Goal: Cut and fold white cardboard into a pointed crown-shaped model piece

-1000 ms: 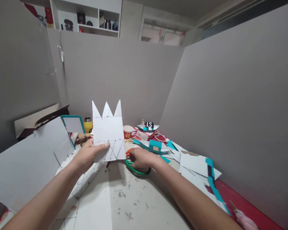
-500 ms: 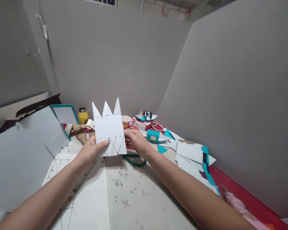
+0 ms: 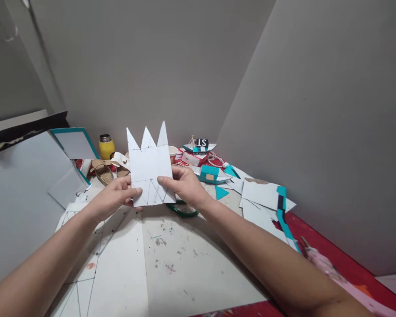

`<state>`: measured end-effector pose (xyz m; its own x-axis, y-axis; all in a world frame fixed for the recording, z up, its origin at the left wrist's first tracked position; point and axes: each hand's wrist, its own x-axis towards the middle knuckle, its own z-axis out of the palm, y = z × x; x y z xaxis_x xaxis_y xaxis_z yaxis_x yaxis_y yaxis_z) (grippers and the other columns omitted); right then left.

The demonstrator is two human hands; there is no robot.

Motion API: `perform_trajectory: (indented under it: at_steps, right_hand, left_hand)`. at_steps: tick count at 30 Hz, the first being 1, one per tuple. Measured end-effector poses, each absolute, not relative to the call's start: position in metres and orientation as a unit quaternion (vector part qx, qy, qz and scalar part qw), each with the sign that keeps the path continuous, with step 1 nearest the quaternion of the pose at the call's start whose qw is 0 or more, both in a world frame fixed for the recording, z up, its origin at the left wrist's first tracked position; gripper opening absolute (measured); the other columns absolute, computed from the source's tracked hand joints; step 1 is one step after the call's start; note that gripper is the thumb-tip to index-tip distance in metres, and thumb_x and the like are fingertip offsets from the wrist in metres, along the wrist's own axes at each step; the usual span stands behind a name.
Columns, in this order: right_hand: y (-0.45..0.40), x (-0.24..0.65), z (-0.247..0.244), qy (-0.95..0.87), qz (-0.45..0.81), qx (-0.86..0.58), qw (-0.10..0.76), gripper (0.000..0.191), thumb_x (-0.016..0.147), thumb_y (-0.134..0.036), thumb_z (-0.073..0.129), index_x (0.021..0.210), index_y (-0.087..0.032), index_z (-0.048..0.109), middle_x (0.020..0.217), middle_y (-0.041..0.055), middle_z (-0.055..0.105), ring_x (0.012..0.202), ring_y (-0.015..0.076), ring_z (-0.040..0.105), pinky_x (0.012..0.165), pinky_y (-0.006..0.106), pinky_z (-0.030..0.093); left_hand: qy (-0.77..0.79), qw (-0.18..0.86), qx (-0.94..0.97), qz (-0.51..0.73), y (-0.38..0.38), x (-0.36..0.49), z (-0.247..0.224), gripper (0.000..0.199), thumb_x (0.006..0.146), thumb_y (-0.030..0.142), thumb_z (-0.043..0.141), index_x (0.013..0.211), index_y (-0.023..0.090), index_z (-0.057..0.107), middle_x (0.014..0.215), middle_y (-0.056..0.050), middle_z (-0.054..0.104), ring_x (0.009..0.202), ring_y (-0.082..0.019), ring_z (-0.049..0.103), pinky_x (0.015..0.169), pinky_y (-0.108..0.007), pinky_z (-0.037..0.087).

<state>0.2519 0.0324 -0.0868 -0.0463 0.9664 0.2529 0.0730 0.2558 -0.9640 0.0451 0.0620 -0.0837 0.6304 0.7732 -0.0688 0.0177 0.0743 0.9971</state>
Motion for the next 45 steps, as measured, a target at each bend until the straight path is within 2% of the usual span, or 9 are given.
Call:
perform_trajectory:
  at_steps: [7,14,20,24,26,32,36,39,45]
  right_hand:
    - [0.032,0.248,-0.094,-0.646,0.282,-0.471,0.53,0.015,0.075,-0.027,0.057,0.076,-0.015,0.066,0.078,0.0021,0.065,0.072,0.0161,0.055,0.065,0.028,0.045]
    - [0.031,0.248,-0.097,-0.652,0.243,-0.492,0.522,0.017,0.075,-0.026,0.054,0.078,-0.015,0.066,0.075,0.0018,0.065,0.069,0.0164,0.055,0.065,0.028,0.044]
    - [0.028,0.247,-0.092,-0.645,0.236,-0.491,0.537,0.017,0.078,-0.031,0.056,0.074,-0.016,0.062,0.071,0.0009,0.06,0.065,0.0148,0.051,0.06,0.026,0.041]
    - [0.035,0.258,-0.087,-0.616,0.27,-0.508,0.537,0.037,0.089,-0.047,0.046,0.067,-0.018,0.053,0.061,-0.0003,0.05,0.057,0.0133,0.047,0.053,0.026,0.038]
    - [0.042,0.267,-0.086,-0.646,0.241,-0.551,0.47,0.032,0.092,-0.04,0.044,0.069,-0.019,0.053,0.064,0.0017,0.054,0.061,0.0148,0.052,0.057,0.027,0.04]
    - [0.052,0.283,-0.075,-0.761,0.106,-0.632,0.1,0.017,0.087,-0.029,0.05,0.085,-0.018,0.063,0.082,0.0083,0.065,0.074,0.0198,0.058,0.063,0.03,0.039]
    - [0.035,0.284,-0.074,-0.767,0.116,-0.631,-0.006,0.014,0.072,-0.028,0.065,0.082,-0.019,0.065,0.074,0.0081,0.065,0.066,0.0222,0.057,0.055,0.03,0.034]
    - [0.019,0.287,-0.087,-0.778,0.086,-0.618,-0.072,0.013,0.074,-0.022,0.06,0.086,-0.019,0.066,0.079,0.0093,0.067,0.067,0.0225,0.059,0.054,0.03,0.033]
    - [0.016,0.296,-0.107,-0.804,0.053,-0.591,-0.043,0.019,0.077,-0.018,0.056,0.094,-0.018,0.064,0.097,0.0126,0.067,0.077,0.0243,0.062,0.058,0.031,0.034]
  left_hand:
    - [0.357,0.567,0.665,0.33,0.056,0.058,-0.092,0.026,0.076,0.026,0.067,0.099,0.017,0.071,0.071,-0.003,0.071,0.055,-0.017,0.059,0.054,-0.028,0.047]
    - [0.388,0.467,0.722,0.331,0.052,0.06,-0.091,0.033,0.077,0.021,0.06,0.108,0.014,0.068,0.07,-0.003,0.069,0.058,-0.019,0.059,0.052,-0.028,0.044]
    - [0.362,0.543,0.687,0.32,0.048,0.062,-0.085,0.037,0.077,0.018,0.062,0.114,0.016,0.064,0.076,-0.005,0.071,0.062,-0.02,0.064,0.057,-0.03,0.051]
    - [0.345,0.622,0.604,0.36,0.053,0.055,-0.077,0.041,0.075,0.023,0.07,0.115,0.017,0.061,0.095,-0.009,0.074,0.07,-0.021,0.07,0.068,-0.035,0.056]
    - [0.333,0.634,0.581,0.386,0.058,0.049,-0.073,0.042,0.073,0.023,0.074,0.114,0.017,0.062,0.102,-0.01,0.074,0.074,-0.022,0.072,0.071,-0.036,0.057]
    - [0.311,0.641,0.549,0.437,0.064,0.03,-0.06,0.04,0.071,0.016,0.076,0.109,0.015,0.065,0.107,-0.011,0.073,0.084,-0.022,0.072,0.079,-0.037,0.059]
    - [0.308,0.63,0.549,0.454,0.063,0.022,-0.049,0.043,0.069,0.012,0.076,0.11,0.014,0.064,0.102,-0.011,0.074,0.08,-0.021,0.073,0.075,-0.033,0.059]
    - [0.312,0.618,0.562,0.451,0.062,0.018,-0.044,0.042,0.067,0.012,0.078,0.107,0.013,0.064,0.096,-0.011,0.075,0.079,-0.021,0.073,0.072,-0.03,0.058]
    - [0.316,0.6,0.584,0.447,0.061,0.016,-0.043,0.046,0.066,0.017,0.082,0.108,0.013,0.064,0.09,-0.01,0.076,0.079,-0.023,0.074,0.072,-0.032,0.058]
